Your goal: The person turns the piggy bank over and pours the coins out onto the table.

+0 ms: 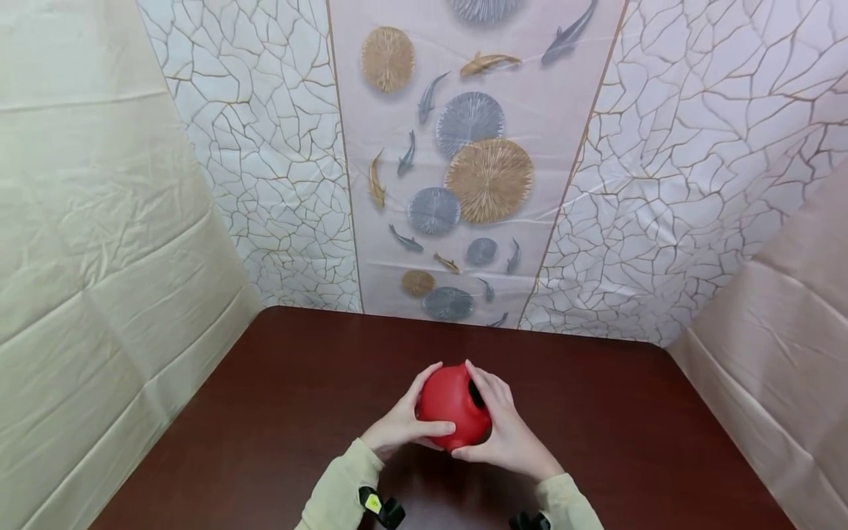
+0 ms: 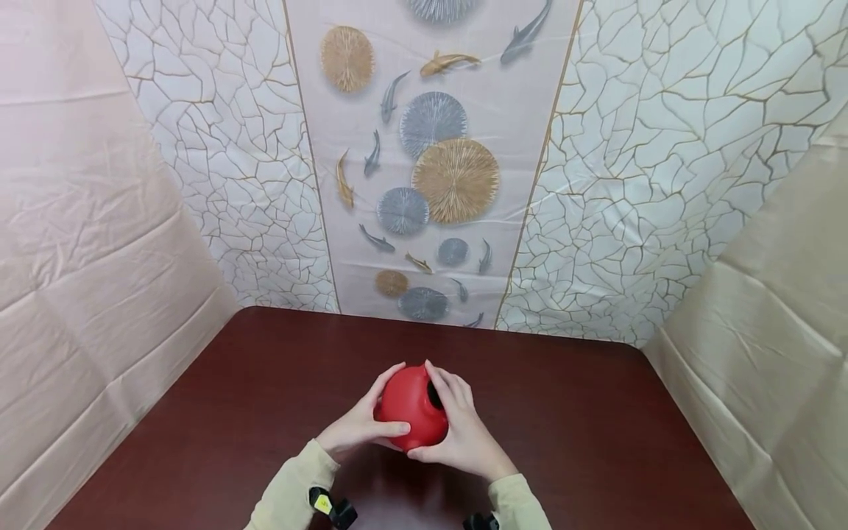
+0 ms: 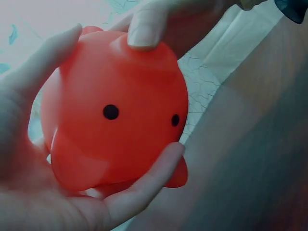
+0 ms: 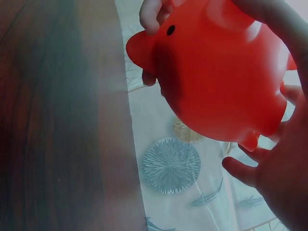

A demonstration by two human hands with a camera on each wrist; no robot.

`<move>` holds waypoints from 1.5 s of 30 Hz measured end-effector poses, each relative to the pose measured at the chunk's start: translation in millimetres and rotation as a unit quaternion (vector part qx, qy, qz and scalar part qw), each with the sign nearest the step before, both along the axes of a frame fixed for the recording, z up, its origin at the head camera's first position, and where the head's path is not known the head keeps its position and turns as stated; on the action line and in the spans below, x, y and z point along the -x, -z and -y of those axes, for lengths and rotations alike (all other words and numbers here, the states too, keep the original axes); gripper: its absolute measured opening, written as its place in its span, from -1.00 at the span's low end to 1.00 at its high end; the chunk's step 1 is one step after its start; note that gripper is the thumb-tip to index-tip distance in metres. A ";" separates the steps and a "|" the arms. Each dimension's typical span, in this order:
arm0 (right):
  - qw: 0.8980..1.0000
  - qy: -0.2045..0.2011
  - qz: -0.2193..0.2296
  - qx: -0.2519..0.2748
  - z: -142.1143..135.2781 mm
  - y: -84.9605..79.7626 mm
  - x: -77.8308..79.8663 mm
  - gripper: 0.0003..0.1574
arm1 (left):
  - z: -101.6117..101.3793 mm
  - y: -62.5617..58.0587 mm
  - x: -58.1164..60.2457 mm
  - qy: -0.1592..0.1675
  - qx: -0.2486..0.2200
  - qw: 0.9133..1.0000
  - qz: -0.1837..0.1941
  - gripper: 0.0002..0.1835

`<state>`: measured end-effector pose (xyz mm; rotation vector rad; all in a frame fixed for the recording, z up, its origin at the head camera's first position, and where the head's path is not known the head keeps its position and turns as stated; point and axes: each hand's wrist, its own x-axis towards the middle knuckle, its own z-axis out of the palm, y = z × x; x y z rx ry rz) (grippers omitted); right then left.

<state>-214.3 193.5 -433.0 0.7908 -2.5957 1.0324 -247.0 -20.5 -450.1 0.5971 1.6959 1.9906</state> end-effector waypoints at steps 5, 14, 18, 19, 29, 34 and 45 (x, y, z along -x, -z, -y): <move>1.000 -0.004 -0.005 -0.002 1.6 2.6 -1.4 0.47 | -2.0 6.8 -3.3 -0.021 -0.010 1.000 0.011 -0.04; 0.999 -0.003 -0.041 0.019 1.7 -1.4 1.1 0.51 | -3.4 3.0 -2.4 -0.048 -0.021 0.998 -0.033 -0.09; 0.998 0.005 -0.022 0.051 2.1 -0.9 0.8 0.57 | -3.9 0.7 -2.5 -0.063 -0.016 0.997 -0.047 -0.09; 0.998 0.008 -0.012 0.063 2.4 -0.7 0.7 0.58 | -3.9 0.2 -2.3 -0.065 -0.019 0.997 -0.046 -0.08; 0.964 0.004 0.145 0.222 0.6 5.1 2.2 0.54 | -10.2 0.3 -3.4 -0.037 -0.117 0.992 -0.007 -0.03; 0.950 -0.022 0.169 0.262 1.8 4.7 0.1 0.45 | -11.9 2.8 -6.6 -0.017 -0.149 0.988 0.022 -0.03; 0.977 0.003 0.100 0.188 -2.8 -2.4 -4.2 0.50 | -11.3 7.7 -1.6 0.029 -0.142 0.989 -0.022 -0.02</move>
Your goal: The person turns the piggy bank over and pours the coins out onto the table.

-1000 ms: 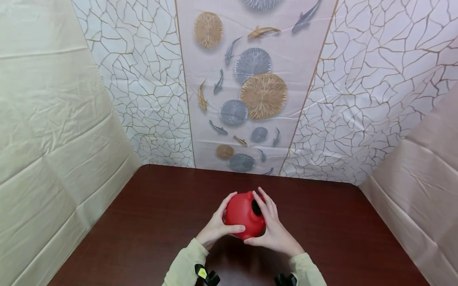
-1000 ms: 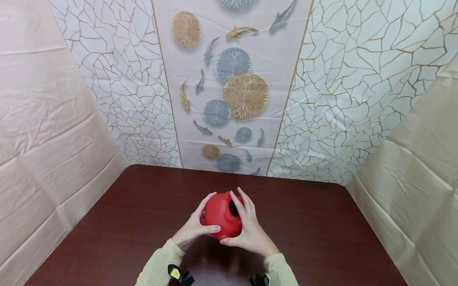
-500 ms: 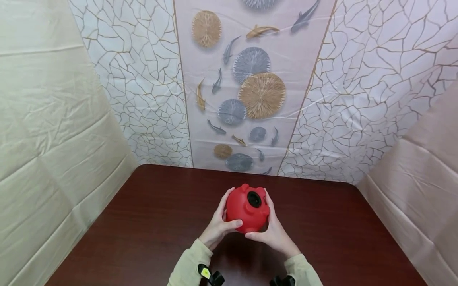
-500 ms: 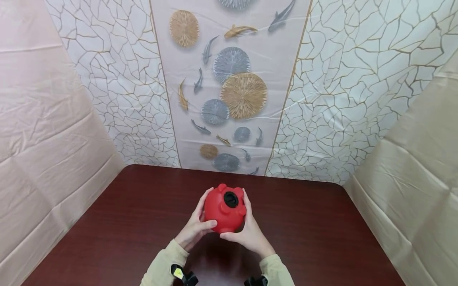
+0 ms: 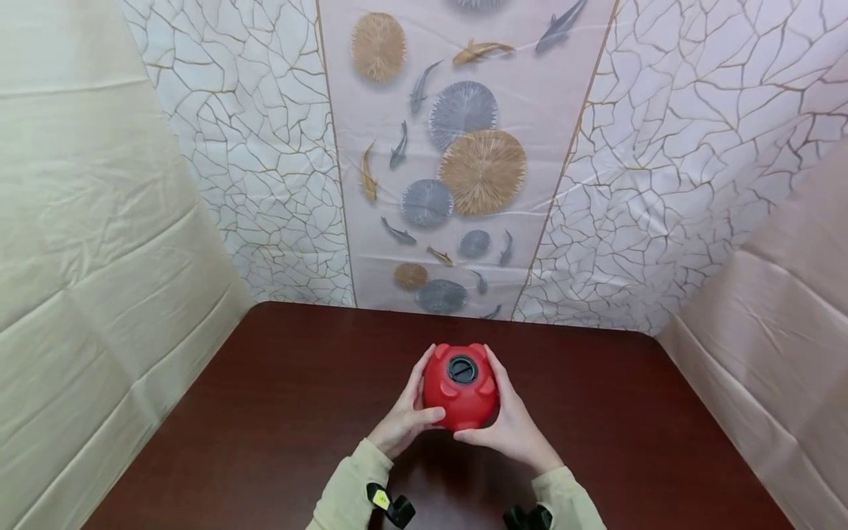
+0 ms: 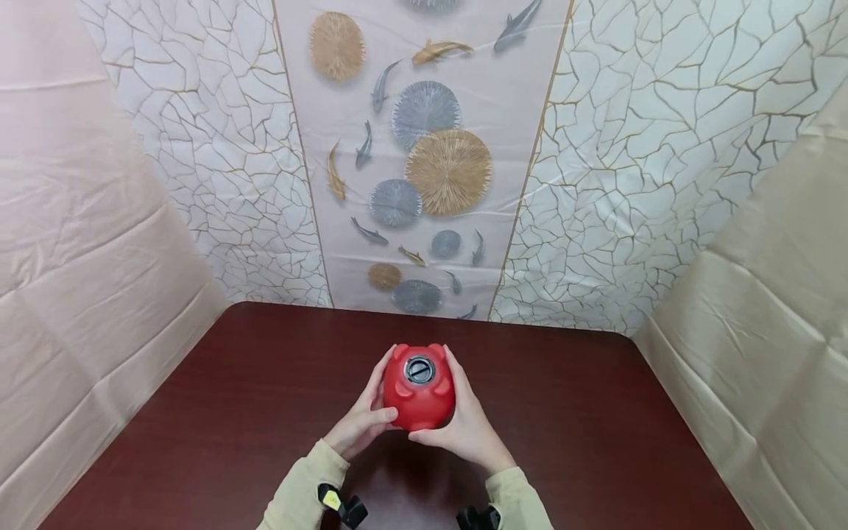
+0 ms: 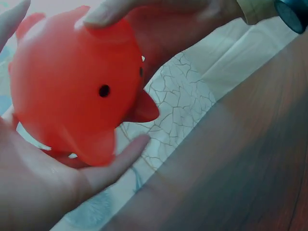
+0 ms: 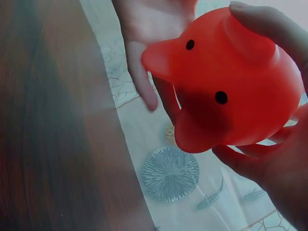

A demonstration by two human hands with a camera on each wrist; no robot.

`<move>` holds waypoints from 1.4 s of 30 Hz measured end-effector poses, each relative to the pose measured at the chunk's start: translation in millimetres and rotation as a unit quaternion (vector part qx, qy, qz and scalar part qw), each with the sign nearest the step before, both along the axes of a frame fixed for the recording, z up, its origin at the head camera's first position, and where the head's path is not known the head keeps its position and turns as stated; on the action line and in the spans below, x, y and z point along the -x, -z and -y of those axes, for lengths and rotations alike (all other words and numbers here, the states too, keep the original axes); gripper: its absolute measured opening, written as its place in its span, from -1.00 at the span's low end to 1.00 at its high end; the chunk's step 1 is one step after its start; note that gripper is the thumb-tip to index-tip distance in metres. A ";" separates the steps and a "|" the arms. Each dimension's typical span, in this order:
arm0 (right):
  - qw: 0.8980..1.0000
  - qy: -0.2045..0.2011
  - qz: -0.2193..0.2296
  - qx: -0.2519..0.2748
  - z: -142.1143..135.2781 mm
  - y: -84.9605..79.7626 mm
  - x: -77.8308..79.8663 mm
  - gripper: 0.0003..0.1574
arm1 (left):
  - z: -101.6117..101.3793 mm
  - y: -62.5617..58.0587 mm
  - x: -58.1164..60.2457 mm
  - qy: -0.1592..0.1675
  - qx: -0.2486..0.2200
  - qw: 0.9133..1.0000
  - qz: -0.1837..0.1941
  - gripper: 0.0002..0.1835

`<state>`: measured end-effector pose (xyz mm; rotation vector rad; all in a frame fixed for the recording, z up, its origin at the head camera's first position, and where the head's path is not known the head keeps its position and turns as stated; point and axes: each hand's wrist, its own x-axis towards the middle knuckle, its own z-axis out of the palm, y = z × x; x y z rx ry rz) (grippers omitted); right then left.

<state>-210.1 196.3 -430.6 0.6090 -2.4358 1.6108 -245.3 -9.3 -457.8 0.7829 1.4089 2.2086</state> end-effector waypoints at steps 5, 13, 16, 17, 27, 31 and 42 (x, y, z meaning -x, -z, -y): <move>0.999 0.015 -0.013 -0.034 -2.5 3.3 -4.3 0.49 | -5.8 -1.2 -1.8 -0.037 0.059 0.997 -0.043 0.03; 0.998 0.018 -0.014 -0.053 -1.3 3.4 -8.5 0.49 | -11.1 -4.3 -6.7 -0.095 0.131 0.985 -0.055 0.07; 0.998 0.011 -0.015 -0.065 -1.9 2.9 -7.9 0.49 | -11.9 -2.2 -6.5 -0.110 0.134 0.983 -0.055 0.05; 0.997 0.008 -0.016 -0.070 -2.7 2.6 -7.4 0.49 | -12.1 -1.6 -6.2 -0.114 0.134 0.983 -0.056 0.04; 0.995 -0.047 -0.029 -0.079 -21.5 -25.0 -7.2 0.12 | -11.4 -1.7 -2.2 -0.170 0.166 0.967 -0.093 0.01; 0.987 -0.021 -0.118 -0.110 -16.9 -46.5 -13.3 -0.29 | -10.7 -1.1 -2.6 -0.179 0.173 0.965 -0.086 0.00; 0.871 0.008 -0.317 -0.375 8.9 -75.4 2.6 -0.75 | -12.7 -3.4 -3.0 -0.152 0.183 0.968 -0.084 -0.01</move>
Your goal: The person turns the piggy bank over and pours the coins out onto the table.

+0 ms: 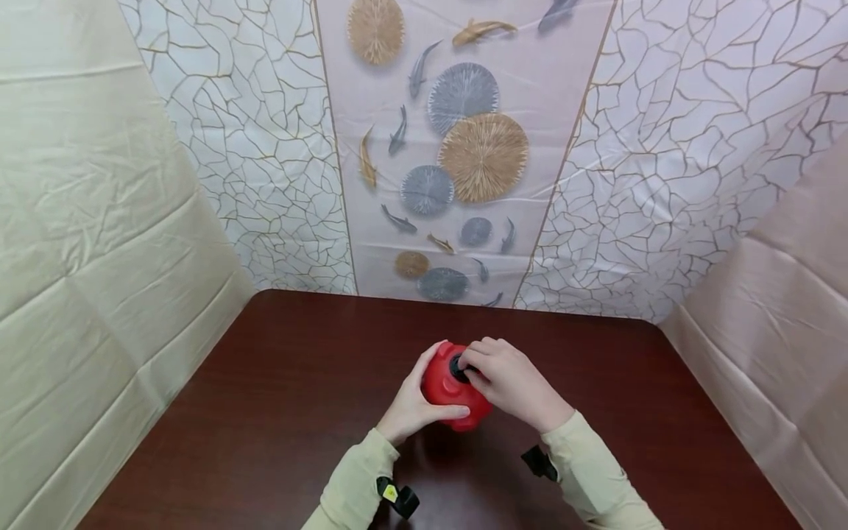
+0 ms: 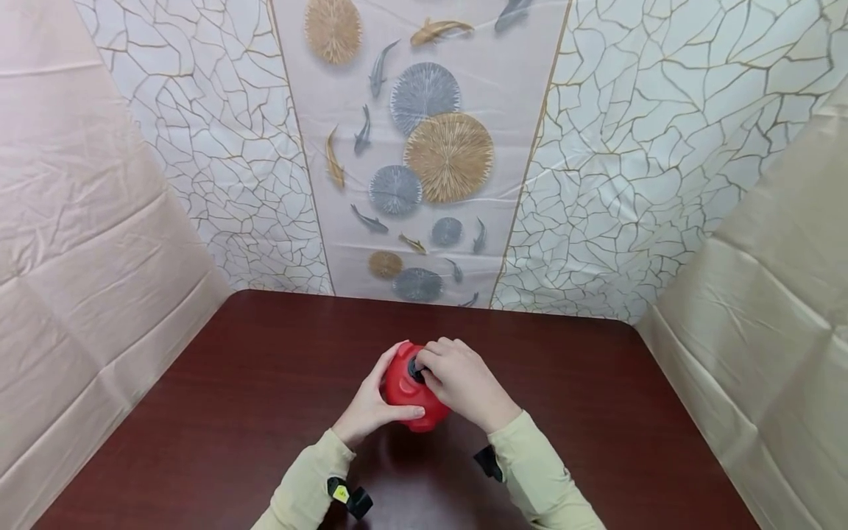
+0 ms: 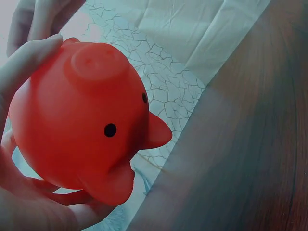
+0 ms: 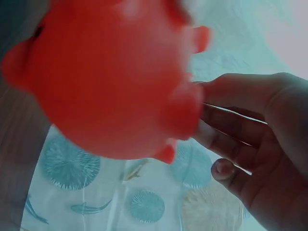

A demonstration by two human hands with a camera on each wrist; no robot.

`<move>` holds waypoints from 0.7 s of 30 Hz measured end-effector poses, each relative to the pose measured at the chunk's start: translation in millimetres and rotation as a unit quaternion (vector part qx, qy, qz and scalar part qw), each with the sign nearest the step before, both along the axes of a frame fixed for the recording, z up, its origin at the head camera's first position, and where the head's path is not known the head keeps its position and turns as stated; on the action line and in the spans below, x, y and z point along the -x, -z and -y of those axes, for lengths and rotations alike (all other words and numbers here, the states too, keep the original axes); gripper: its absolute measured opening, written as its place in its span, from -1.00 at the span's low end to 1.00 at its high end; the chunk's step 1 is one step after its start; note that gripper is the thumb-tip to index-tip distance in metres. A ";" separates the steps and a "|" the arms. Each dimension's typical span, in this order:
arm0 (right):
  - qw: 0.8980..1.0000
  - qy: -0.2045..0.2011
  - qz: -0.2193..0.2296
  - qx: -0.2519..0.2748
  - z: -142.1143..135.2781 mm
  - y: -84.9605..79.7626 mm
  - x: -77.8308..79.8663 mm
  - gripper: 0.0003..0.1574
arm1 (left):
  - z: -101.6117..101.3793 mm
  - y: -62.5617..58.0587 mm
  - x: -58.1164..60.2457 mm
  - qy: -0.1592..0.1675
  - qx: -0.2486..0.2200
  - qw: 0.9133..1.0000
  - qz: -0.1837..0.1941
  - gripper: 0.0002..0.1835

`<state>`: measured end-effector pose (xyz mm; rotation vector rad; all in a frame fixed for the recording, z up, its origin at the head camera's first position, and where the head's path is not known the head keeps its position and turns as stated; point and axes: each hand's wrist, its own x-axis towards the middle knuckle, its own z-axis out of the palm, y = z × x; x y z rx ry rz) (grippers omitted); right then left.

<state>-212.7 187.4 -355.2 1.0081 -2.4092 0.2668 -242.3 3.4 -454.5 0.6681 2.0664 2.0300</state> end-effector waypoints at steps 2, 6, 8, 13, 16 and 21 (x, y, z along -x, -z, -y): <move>0.999 0.007 -0.016 -0.034 1.1 1.1 3.1 -0.74 | -0.2 -1.2 -1.2 -0.002 0.006 1.000 -0.005 -0.01; 0.998 0.011 -0.035 -0.050 1.5 5.0 6.0 -0.73 | -0.6 -4.1 -4.9 -0.014 0.024 0.999 -0.019 -0.01; 0.998 0.007 -0.044 -0.038 0.7 7.0 5.7 -0.72 | -0.9 -6.0 -7.3 -0.019 0.029 0.999 -0.022 -0.02; 0.998 -0.003 -0.067 -0.002 -1.7 9.6 3.7 -0.70 | -1.3 -13.1 -12.3 -0.034 0.041 0.998 -0.043 -0.02; 0.997 -0.006 -0.079 0.014 -2.4 10.1 2.7 -0.70 | -1.3 -17.2 -14.2 -0.049 0.060 0.994 -0.072 -0.01; 0.995 -0.009 -0.098 0.036 -1.5 13.1 1.4 -0.70 | -1.0 -19.7 -17.9 -0.059 0.079 0.991 -0.095 -0.01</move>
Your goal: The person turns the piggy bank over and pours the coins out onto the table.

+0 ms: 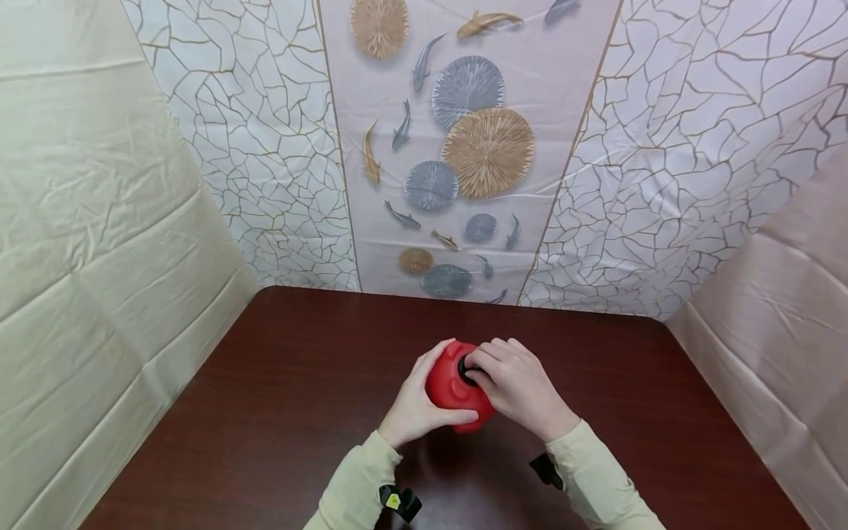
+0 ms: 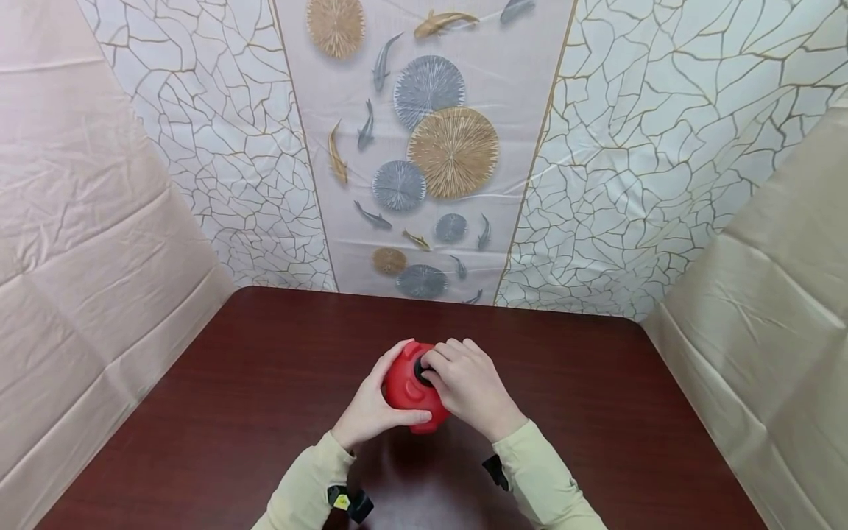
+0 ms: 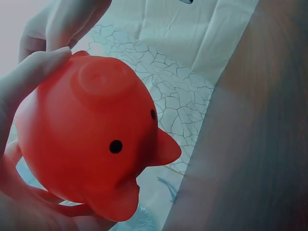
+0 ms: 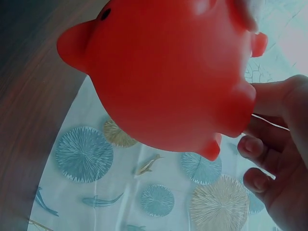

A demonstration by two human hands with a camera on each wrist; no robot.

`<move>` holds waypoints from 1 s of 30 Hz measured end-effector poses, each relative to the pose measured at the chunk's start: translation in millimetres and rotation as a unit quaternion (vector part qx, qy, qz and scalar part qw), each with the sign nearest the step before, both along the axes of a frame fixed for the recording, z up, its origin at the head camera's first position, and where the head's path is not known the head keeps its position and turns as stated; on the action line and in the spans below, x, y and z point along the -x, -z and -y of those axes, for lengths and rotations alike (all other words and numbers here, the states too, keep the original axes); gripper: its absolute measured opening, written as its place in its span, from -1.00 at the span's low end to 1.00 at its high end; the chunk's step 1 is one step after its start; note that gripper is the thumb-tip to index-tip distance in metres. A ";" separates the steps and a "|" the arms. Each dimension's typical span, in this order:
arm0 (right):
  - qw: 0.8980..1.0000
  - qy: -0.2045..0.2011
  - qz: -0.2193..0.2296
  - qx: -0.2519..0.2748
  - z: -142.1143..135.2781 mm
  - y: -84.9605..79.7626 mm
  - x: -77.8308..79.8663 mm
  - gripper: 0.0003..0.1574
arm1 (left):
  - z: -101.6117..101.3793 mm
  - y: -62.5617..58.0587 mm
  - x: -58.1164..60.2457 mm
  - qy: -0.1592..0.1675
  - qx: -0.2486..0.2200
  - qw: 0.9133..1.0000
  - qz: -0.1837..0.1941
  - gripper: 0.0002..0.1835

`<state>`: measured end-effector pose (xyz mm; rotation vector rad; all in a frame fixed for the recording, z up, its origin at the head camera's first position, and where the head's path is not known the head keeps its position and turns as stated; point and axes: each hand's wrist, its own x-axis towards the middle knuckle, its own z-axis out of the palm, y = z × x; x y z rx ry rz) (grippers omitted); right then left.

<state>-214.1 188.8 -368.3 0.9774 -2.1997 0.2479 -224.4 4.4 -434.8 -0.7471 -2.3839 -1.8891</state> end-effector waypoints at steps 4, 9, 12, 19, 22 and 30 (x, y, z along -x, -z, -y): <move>1.000 0.009 -0.014 0.020 2.0 3.9 -2.1 -0.71 | -1.0 0.4 -1.7 0.002 0.003 1.000 -0.008 -0.01; 0.999 -0.018 0.010 0.047 0.8 3.5 -1.7 -0.70 | 2.1 -3.4 1.1 0.008 0.021 0.999 -0.023 -0.01; 0.995 -0.060 0.060 0.052 -3.3 -2.2 1.1 -0.69 | 6.7 -7.2 6.3 0.041 0.015 0.999 -0.006 -0.02; 0.982 -0.117 0.143 0.026 -10.3 -17.5 10.4 -0.72 | 14.9 -10.6 15.8 0.137 -0.045 0.987 0.073 -0.02; 0.978 -0.141 0.154 0.013 -11.5 -21.1 11.9 -0.73 | 16.6 -9.2 16.1 0.153 -0.052 0.983 0.089 -0.03; 0.966 -0.189 0.175 -0.025 -16.0 -28.4 15.7 -0.82 | 18.9 -8.4 14.9 0.197 -0.084 0.971 0.110 -0.10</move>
